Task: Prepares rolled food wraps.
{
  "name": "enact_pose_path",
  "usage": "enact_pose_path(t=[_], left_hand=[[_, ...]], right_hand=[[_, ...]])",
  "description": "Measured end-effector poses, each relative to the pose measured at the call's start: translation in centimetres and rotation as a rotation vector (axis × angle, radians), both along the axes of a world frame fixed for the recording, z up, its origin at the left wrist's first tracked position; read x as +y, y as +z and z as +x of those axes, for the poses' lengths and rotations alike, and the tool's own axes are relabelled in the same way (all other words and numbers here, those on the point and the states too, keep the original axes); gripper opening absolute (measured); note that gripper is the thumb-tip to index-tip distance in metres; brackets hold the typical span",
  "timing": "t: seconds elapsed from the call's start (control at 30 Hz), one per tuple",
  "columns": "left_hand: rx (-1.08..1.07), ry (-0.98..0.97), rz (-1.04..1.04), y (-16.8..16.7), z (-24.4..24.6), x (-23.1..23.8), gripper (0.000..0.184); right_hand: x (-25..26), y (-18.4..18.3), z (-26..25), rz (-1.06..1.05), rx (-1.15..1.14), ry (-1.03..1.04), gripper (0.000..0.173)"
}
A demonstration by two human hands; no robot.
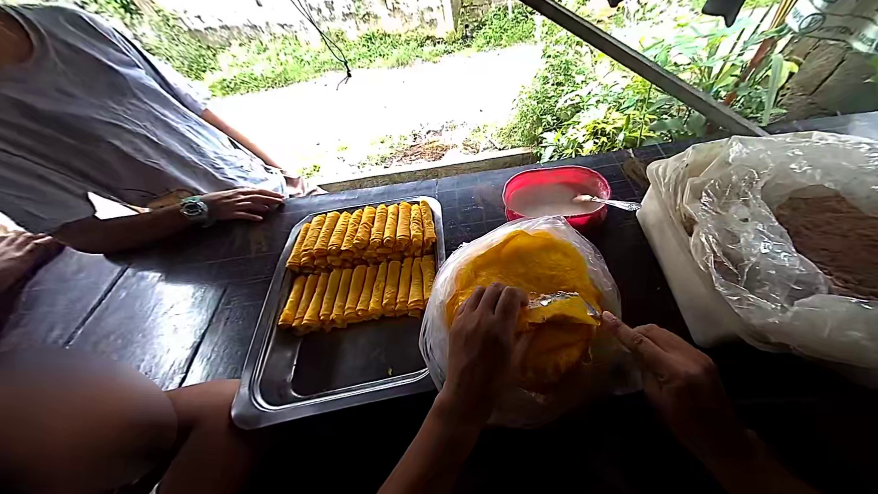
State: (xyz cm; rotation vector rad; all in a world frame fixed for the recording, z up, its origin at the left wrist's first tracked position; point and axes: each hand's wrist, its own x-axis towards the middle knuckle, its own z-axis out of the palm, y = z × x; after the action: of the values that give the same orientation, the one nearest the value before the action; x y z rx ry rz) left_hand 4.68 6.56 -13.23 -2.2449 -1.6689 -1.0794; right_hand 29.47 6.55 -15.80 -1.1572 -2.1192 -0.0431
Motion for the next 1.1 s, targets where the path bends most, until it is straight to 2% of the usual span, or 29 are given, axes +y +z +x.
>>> enact_pose_path(t=[0.13,0.3,0.43,0.77,0.97,1.1], left_hand=[[-0.001,-0.092,0.039,-0.8,-0.7,-1.4,0.011],[-0.067,-0.114,0.075,-1.6,-1.1,-3.0,0.013],[-0.066,-0.107,0.074,-1.8,-1.0,-2.9,0.012],[-0.072,-0.097,0.093,-2.4,-0.8,-3.2,0.015],[-0.054,-0.096,0.088,-2.4,-0.7,-3.2,0.012],[-0.06,-0.097,0.088,-2.6,-0.9,-3.4,0.01]], right_hand=[[0.4,2.0,0.4,-0.035,-0.015,-0.015,0.047],[0.3,2.3,-0.8,-0.072,0.063,0.053,0.045],[0.4,3.2,0.8,-0.07,0.126,0.049,0.041],[1.6,2.5,-1.7,0.068,-0.138,0.052,0.05],[0.9,5.4,-0.6,0.081,-0.22,-0.02,0.05],[1.0,8.7,1.4,0.091,-0.125,-0.076,0.042]])
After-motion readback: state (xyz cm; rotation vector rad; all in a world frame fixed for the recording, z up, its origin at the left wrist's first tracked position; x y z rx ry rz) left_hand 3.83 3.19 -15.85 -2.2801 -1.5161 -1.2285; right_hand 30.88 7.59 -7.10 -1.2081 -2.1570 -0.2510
